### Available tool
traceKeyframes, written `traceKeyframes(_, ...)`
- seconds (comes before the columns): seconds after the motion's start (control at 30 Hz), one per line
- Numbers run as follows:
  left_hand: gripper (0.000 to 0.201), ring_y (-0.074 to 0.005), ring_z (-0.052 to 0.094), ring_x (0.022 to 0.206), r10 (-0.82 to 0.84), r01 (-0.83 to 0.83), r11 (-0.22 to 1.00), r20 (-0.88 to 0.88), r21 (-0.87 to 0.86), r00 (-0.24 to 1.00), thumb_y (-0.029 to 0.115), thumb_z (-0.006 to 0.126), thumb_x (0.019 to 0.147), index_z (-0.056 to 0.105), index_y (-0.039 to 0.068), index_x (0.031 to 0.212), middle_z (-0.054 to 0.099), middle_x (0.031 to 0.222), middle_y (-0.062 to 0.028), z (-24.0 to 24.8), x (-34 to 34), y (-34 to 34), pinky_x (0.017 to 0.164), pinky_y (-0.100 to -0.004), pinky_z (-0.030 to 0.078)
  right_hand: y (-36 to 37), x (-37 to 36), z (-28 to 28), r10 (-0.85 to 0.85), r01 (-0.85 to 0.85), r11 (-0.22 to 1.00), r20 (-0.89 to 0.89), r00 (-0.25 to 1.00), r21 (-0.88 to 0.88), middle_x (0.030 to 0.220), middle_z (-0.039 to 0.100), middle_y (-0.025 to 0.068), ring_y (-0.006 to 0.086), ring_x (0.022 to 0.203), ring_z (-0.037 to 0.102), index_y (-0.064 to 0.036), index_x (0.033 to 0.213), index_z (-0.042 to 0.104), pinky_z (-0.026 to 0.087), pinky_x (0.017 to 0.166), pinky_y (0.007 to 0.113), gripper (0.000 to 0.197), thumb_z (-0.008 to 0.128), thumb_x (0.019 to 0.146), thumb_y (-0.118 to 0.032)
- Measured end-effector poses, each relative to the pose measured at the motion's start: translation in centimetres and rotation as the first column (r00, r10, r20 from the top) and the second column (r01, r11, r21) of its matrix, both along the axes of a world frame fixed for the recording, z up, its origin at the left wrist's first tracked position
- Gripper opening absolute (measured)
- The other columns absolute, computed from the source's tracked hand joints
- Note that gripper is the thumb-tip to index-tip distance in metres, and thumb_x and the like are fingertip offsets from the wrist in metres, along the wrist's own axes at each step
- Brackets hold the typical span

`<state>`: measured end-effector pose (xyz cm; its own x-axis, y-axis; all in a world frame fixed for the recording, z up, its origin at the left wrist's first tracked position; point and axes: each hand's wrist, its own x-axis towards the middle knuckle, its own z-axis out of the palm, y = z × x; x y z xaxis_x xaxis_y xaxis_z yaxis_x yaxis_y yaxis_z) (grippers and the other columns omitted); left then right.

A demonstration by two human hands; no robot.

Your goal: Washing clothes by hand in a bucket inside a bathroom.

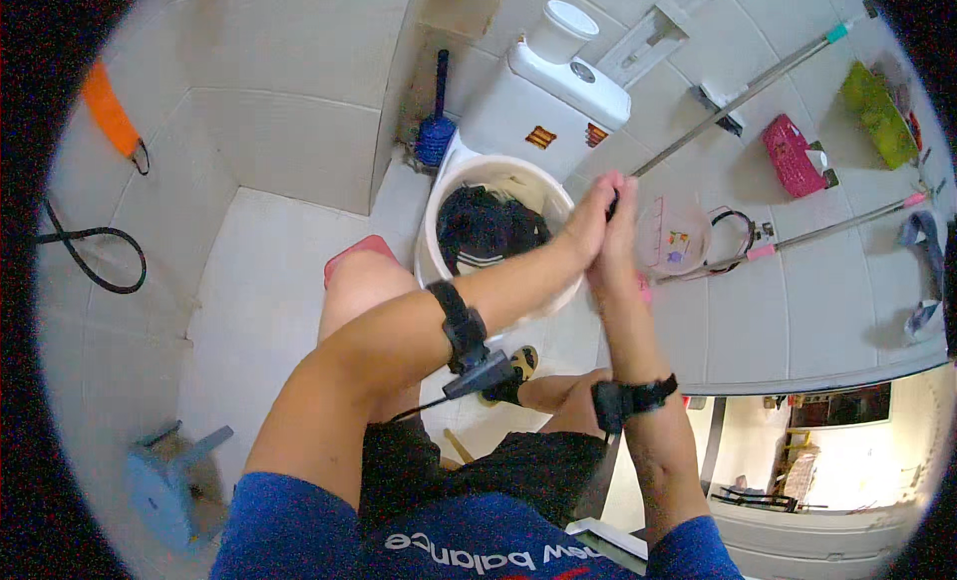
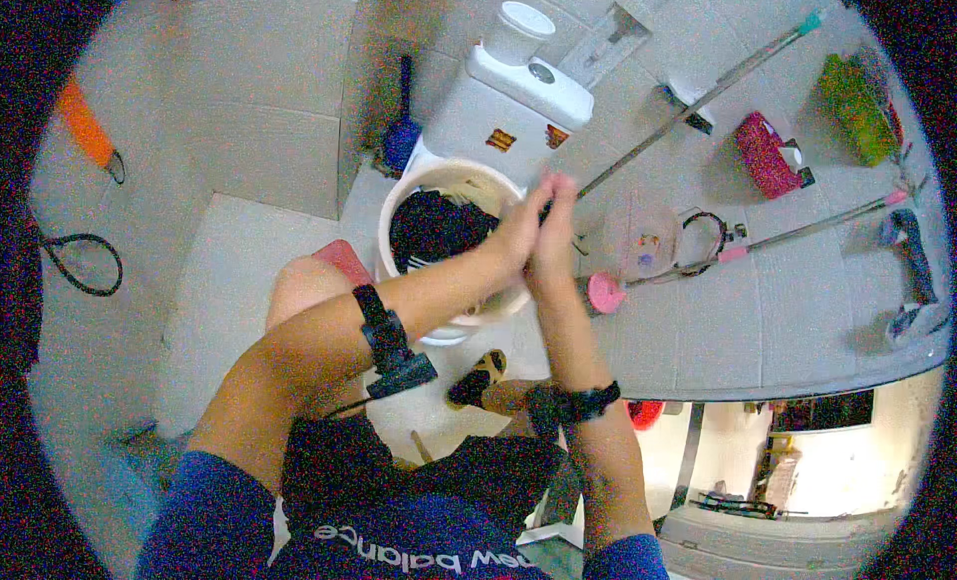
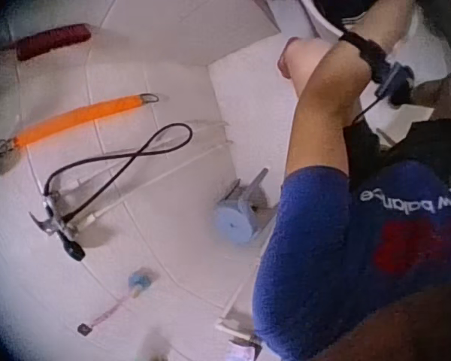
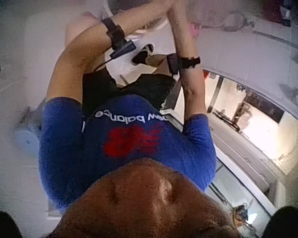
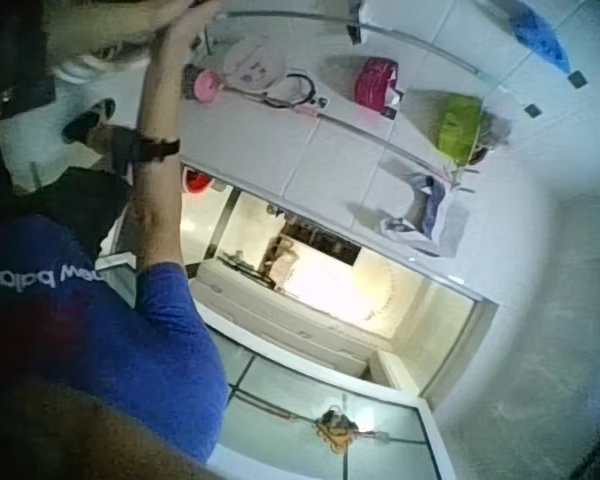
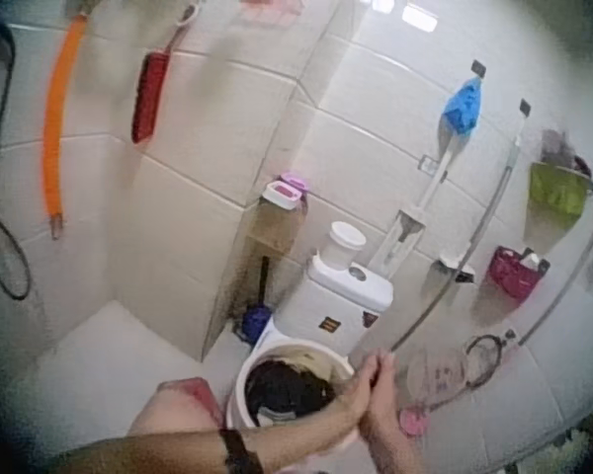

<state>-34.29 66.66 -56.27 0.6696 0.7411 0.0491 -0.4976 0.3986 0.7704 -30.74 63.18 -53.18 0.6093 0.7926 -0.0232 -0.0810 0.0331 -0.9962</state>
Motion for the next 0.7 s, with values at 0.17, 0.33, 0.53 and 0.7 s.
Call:
traceKeyframes(0.17,0.079,-0.0272,0.038,0.143,-0.206,0.288,0.903,0.265,-0.320,0.942,0.064,0.044,0.099,0.042,0.006,0.152,0.043,0.154,-0.0169,2.4,-0.5,0.6,0.120,-0.0352,0.025,-0.3,1.2,0.4,0.076,-0.067,0.996,0.207,0.975,-0.050,0.146,0.048,0.0133,0.0253,0.135,0.043,-0.0027,0.147,0.043,0.030,0.117,0.037,0.063,0.035,0.108,-0.051)
traceKeyframes(0.33,0.080,-0.0296,0.040,0.141,-0.041,0.103,0.937,0.188,-0.332,0.981,0.063,0.046,0.098,0.045,0.001,0.148,0.045,0.153,-0.0167,1.9,0.1,0.3,0.118,-0.0394,0.028,1.7,1.9,0.8,0.093,-0.087,0.994,0.081,0.992,-0.070,0.149,0.047,0.0138,0.0275,0.137,0.043,-0.0027,0.151,0.039,0.031,0.117,0.040,0.066,0.036,0.107,-0.052)
traceKeyframes(0.53,0.072,-0.0310,0.045,0.136,0.064,-0.021,0.954,0.137,-0.298,0.989,0.058,0.042,0.102,0.050,0.002,0.145,0.051,0.147,-0.0184,-1.0,-0.6,5.5,0.115,-0.0400,0.033,-0.2,-4.5,-0.2,0.260,-0.262,0.954,-0.029,0.965,-0.148,0.149,0.049,0.0115,0.0237,0.137,0.045,-0.0065,0.153,0.037,0.035,0.115,0.041,0.072,0.033,0.105,-0.061)
traceKeyframes(0.7,0.073,-0.0303,0.049,0.130,0.022,0.017,0.932,0.102,-0.362,0.994,0.061,0.043,0.099,0.052,0.003,0.143,0.054,0.142,-0.0191,0.0,1.3,2.1,0.112,-0.0417,0.035,3.1,1.1,0.8,0.062,-0.048,0.992,0.121,0.991,-0.115,0.154,0.042,0.0127,0.0275,0.140,0.039,-0.0082,0.153,0.040,0.029,0.117,0.038,0.070,0.043,0.103,-0.058)
